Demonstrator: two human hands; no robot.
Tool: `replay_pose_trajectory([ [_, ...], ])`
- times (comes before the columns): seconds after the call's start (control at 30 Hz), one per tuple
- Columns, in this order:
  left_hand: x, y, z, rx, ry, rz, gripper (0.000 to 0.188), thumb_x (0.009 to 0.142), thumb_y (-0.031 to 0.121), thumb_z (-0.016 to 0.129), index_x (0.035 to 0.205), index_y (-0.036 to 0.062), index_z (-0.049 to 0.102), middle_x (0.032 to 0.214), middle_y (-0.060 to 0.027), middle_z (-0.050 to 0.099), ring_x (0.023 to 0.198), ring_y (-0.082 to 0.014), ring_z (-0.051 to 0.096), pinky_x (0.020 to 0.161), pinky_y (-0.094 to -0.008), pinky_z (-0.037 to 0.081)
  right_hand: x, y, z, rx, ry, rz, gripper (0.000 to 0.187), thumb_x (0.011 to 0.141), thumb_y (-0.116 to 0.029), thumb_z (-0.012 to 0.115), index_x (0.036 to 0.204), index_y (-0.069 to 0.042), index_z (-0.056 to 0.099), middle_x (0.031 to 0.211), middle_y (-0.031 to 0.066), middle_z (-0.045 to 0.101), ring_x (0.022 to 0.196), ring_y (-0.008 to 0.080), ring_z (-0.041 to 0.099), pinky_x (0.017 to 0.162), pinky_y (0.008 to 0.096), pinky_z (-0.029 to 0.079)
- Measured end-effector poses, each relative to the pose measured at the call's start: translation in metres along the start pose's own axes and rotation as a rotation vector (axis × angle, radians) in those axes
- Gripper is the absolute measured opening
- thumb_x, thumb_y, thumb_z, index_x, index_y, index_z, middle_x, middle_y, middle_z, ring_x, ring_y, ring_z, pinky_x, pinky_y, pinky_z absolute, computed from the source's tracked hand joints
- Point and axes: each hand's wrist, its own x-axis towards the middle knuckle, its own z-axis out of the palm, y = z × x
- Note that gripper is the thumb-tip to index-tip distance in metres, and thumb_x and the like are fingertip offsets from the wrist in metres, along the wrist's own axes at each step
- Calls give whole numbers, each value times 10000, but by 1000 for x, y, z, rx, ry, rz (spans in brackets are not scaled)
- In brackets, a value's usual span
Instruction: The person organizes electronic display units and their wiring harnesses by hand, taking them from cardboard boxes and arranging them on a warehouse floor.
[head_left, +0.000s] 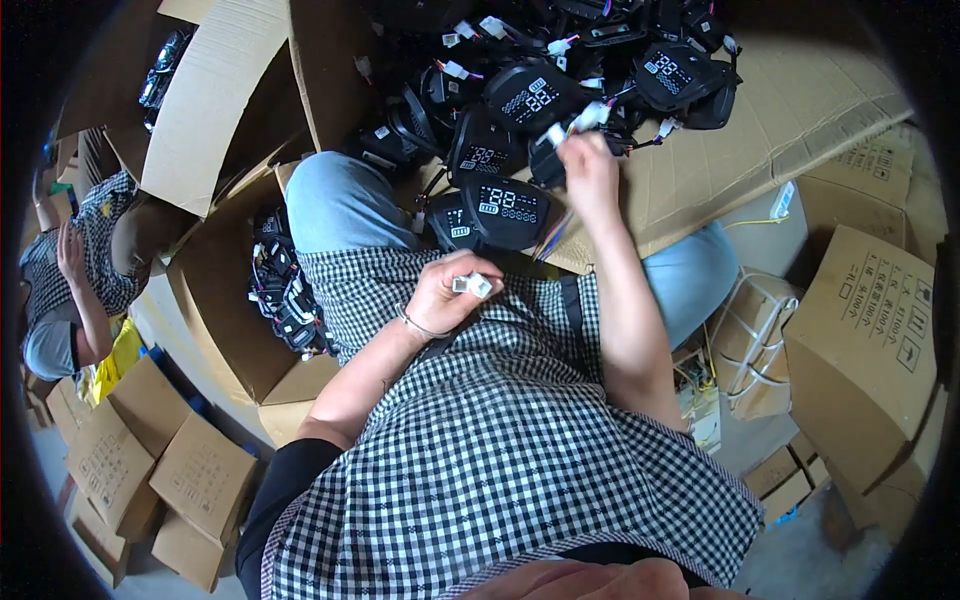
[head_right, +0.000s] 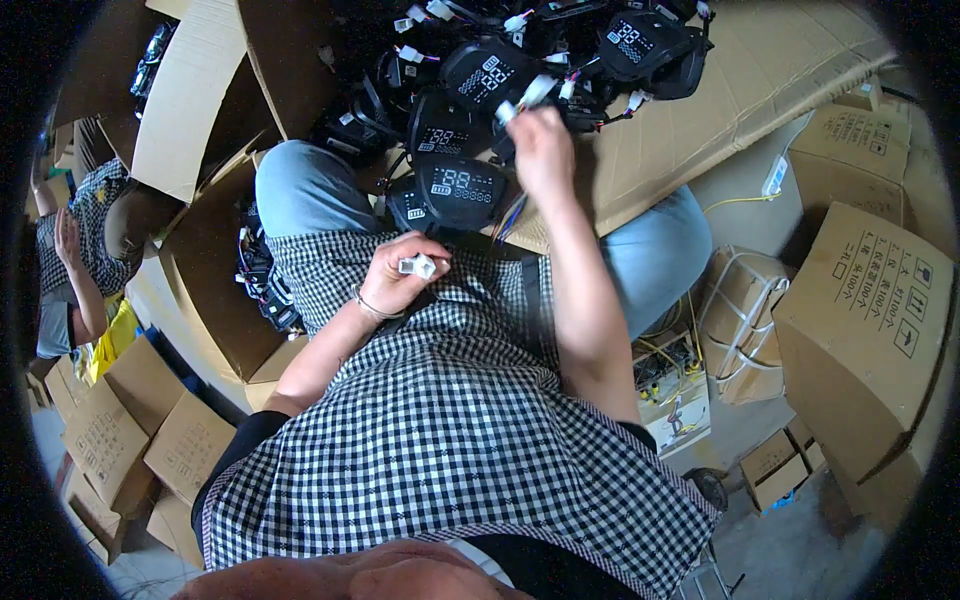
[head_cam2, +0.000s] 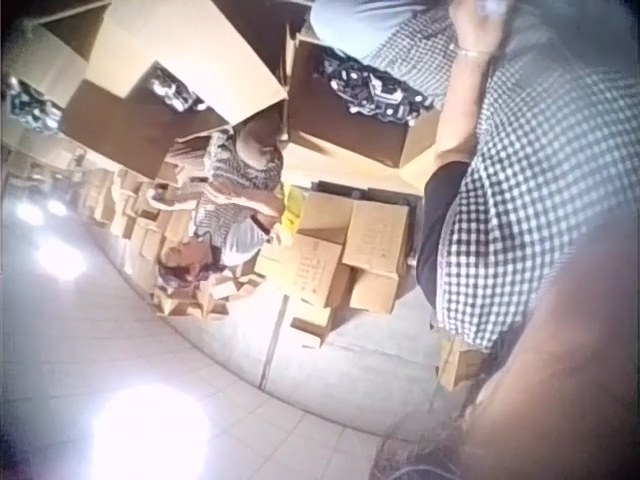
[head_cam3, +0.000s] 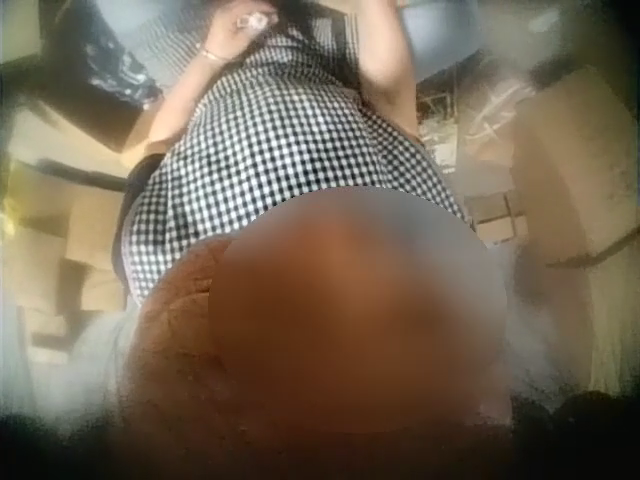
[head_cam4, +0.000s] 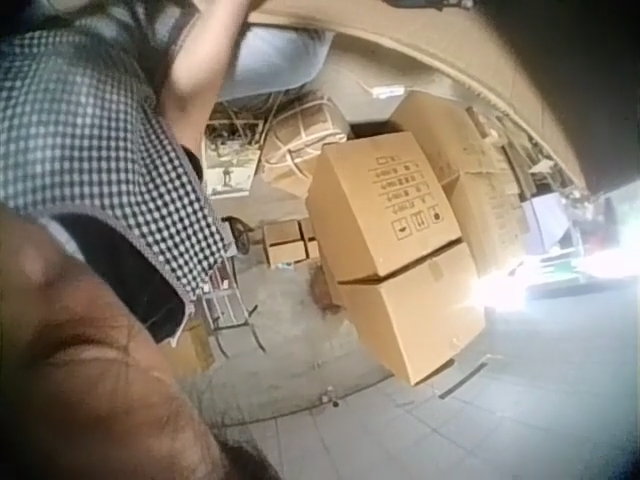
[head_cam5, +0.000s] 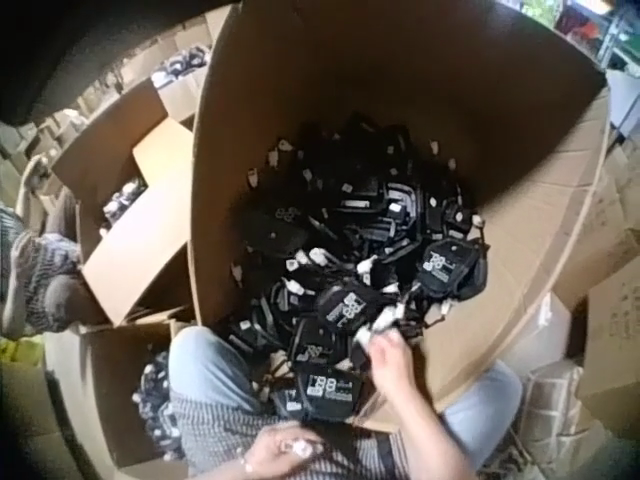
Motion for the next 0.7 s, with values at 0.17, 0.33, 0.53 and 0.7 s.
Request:
replay_pose_trajectory([
  [0.17, 13, -3, 14, 92, 293, 253, 358, 832, 38, 677, 1186, 69, 633, 1128, -113, 589, 1023, -214, 594, 841, -290, 494, -85, -68, -26, -409, -248, -506, 81, 755, -79, 634, 781, -11, 600, 956, 94, 599, 859, 265, 580, 727, 375, 498],
  [0.33, 12, -2, 5, 76, 68, 292, 412, 807, 59, 698, 1211, 107, 631, 1338, -161, 532, 1170, -298, 572, 944, -361, 481, -106, -82, -6, -127, -348, -565, 88, 745, -64, 602, 821, -21, 611, 917, 102, 587, 884, 272, 589, 794, 381, 502],
  [0.53, 3, -20, -8, -540, 22, -103, 233, 944, 73, 563, 1163, 2, 599, 1118, -79, 645, 1009, -165, 604, 929, -304, 465, -131, -99, -36, -132, -352, -451, 94, 819, -72, 641, 829, 20, 624, 1132, 150, 623, 1050, 301, 613, 897, 390, 505],
  [0.7, 3, -21, -9, -224, -69, 2, 220, 906, 91, 635, 1120, 40, 627, 940, -16, 614, 831, -110, 569, 764, -251, 467, -130, -111, -45, 53, -154, -29, 57, 872, -84, 618, 878, -29, 629, 733, 126, 653, 581, 265, 643, 498, 357, 490],
])
